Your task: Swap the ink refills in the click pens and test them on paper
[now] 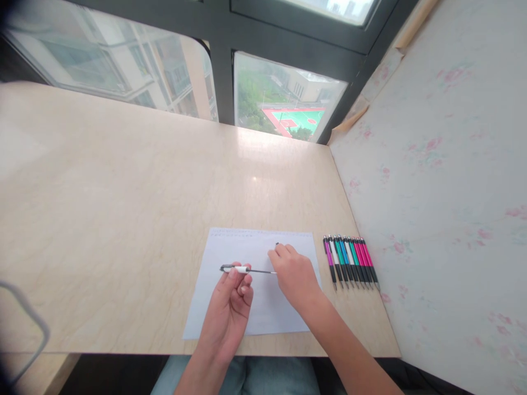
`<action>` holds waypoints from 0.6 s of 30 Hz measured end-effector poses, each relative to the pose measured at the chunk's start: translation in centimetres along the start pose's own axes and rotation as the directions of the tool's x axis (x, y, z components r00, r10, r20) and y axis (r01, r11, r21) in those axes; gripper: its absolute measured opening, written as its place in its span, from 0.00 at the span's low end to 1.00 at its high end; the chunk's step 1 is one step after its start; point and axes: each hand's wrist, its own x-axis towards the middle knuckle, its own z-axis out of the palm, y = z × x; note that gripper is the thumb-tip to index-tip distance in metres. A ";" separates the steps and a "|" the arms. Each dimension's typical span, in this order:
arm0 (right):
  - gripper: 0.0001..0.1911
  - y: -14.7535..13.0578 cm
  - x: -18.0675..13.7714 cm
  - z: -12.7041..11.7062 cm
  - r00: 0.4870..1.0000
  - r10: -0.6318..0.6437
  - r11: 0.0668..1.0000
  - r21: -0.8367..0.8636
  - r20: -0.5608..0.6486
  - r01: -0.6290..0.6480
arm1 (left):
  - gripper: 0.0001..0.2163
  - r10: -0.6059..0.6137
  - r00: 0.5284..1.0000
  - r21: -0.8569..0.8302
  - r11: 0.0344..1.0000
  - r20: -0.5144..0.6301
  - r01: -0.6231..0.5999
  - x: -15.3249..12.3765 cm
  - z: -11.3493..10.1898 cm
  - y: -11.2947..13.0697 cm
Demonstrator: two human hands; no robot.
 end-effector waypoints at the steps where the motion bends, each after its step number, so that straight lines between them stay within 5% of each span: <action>1: 0.13 0.0 0.0 0.1 1.000 -0.003 1.000 0.001 -0.002 0.003 | 0.04 -0.001 1.000 0.002 1.000 -0.001 0.001 0.0 0.0 0.0; 4: 0.13 0.2 -0.2 0.3 0.999 0.005 0.994 0.111 -0.051 0.001 | 0.05 -0.002 1.000 0.003 1.000 0.001 0.002 0.0 -0.1 0.0; 7: 0.13 0.3 -0.9 0.1 0.989 0.084 0.908 0.419 -0.123 -0.025 | 0.04 0.003 1.000 -0.003 1.000 -0.015 -0.004 0.0 0.0 0.1; 11: 0.05 -0.2 -2.7 -0.3 0.930 0.364 0.519 0.840 -0.053 -0.155 | 0.03 -0.019 0.998 -0.050 0.999 -0.063 0.016 -0.2 0.3 0.3; 15: 0.10 -1.5 -4.3 -0.7 0.773 0.631 0.073 0.988 0.062 -0.138 | 0.04 -0.068 0.992 -0.127 0.990 -0.102 0.054 -0.3 0.6 0.4; 18: 0.10 -2.3 -4.7 -1.7 0.742 0.666 -0.046 0.997 0.076 -0.061 | 0.04 -0.095 0.990 -0.152 0.985 -0.109 0.078 -0.5 0.8 0.4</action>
